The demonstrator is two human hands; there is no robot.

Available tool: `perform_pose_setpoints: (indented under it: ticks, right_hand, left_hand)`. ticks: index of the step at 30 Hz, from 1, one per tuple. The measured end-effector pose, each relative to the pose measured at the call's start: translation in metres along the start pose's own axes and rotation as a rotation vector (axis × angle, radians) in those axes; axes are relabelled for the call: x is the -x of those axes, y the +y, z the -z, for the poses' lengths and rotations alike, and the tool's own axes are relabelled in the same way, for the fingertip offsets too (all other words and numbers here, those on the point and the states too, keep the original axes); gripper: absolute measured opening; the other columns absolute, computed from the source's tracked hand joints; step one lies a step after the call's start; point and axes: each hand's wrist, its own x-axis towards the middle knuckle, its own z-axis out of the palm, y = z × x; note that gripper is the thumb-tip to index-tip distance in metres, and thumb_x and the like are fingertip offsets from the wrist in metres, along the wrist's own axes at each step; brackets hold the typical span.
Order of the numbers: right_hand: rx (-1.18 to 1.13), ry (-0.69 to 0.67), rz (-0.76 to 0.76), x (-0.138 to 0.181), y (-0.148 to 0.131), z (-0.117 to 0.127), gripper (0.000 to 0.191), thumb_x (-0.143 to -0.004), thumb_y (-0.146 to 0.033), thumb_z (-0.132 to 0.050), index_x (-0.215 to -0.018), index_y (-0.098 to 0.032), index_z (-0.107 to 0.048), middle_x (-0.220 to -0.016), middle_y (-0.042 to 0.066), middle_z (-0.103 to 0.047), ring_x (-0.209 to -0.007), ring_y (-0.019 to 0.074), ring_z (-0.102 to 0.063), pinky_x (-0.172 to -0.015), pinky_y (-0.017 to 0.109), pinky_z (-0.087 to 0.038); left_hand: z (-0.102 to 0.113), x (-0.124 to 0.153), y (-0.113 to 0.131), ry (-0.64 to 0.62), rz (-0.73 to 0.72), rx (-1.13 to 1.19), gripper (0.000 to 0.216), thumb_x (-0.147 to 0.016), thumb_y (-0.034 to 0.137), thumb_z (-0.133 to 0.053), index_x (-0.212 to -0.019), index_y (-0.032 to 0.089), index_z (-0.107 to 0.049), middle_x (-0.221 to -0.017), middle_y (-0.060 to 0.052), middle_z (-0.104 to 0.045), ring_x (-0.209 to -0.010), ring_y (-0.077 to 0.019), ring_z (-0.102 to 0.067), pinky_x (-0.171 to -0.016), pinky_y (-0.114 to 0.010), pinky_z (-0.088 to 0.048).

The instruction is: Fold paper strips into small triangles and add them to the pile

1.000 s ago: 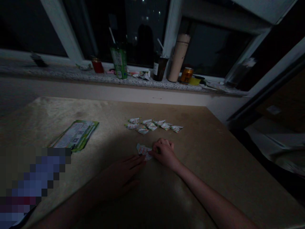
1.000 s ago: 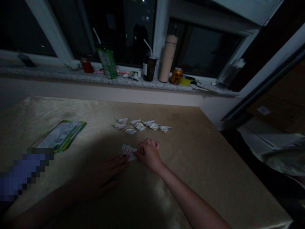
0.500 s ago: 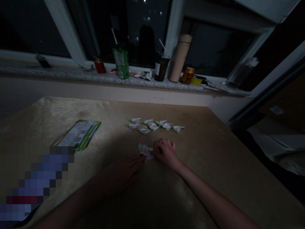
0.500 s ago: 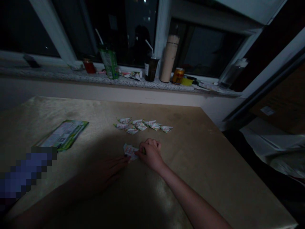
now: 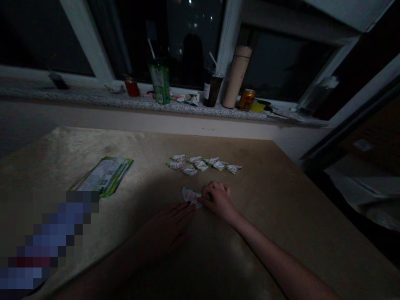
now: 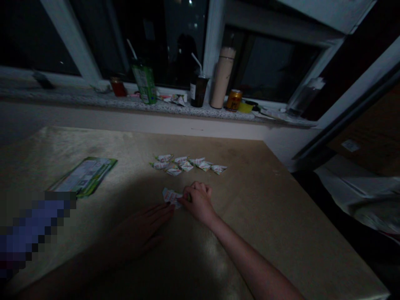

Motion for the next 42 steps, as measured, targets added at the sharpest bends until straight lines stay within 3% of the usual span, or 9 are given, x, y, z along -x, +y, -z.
perform_pose_setpoints:
  ticks: [7,15,26,32,42]
  right_hand:
    - [-0.003,0.001,0.001,0.0,0.001,-0.001,0.014,-0.08,-0.032,-0.066,-0.074,-0.021,-0.06,-0.085,0.0,-0.056,-0.091,0.0178,-0.048,-0.08,0.031,-0.022]
    - [-0.012,-0.066,0.002,-0.001,0.001,0.007,0.021,-0.071,-0.036,-0.074,-0.074,-0.021,-0.06,-0.086,-0.001,-0.056,-0.092,0.0177,-0.048,-0.081,0.031,-0.021]
    - [-0.016,-0.148,-0.033,-0.007,0.001,0.015,0.03,-0.064,-0.032,-0.075,-0.083,-0.021,-0.055,-0.088,-0.002,-0.056,-0.089,0.018,-0.047,-0.073,0.027,-0.019]
    - [-0.086,-0.244,-0.073,-0.011,-0.001,0.025,0.022,-0.067,-0.019,-0.072,-0.081,-0.019,-0.055,-0.084,-0.004,-0.054,-0.087,0.0158,-0.048,-0.073,0.027,-0.019]
    - [-0.154,-0.247,-0.043,-0.013,0.004,0.027,0.019,-0.065,-0.014,-0.068,-0.08,-0.019,-0.057,-0.082,-0.003,-0.056,-0.085,0.0164,-0.049,-0.075,0.028,-0.022]
  left_hand:
    - [0.009,-0.002,0.0,-0.043,-0.004,0.012,0.06,-0.094,0.039,-0.042,-0.147,0.025,-0.018,-0.152,-0.002,-0.025,-0.134,-0.0221,-0.031,-0.109,-0.039,-0.022]
    - [0.014,-0.002,0.002,-0.053,-0.014,0.019,0.061,-0.093,0.045,-0.042,-0.146,0.025,-0.02,-0.148,-0.004,-0.033,-0.132,-0.025,-0.032,-0.108,-0.044,-0.019]
    - [0.012,-0.002,0.011,-0.064,0.037,0.017,0.068,-0.091,0.051,-0.042,-0.147,0.022,-0.016,-0.151,-0.006,-0.027,-0.133,-0.0282,-0.03,-0.108,-0.048,-0.018]
    - [0.01,-0.001,0.01,-0.06,0.037,0.014,0.068,-0.09,0.052,-0.043,-0.147,0.022,-0.019,-0.15,-0.006,-0.029,-0.133,-0.0287,-0.03,-0.108,-0.049,-0.017]
    - [0.013,-0.002,0.011,-0.049,0.036,0.028,0.069,-0.089,0.053,-0.044,-0.147,0.023,-0.019,-0.149,-0.006,-0.03,-0.131,-0.0292,-0.033,-0.108,-0.049,-0.018]
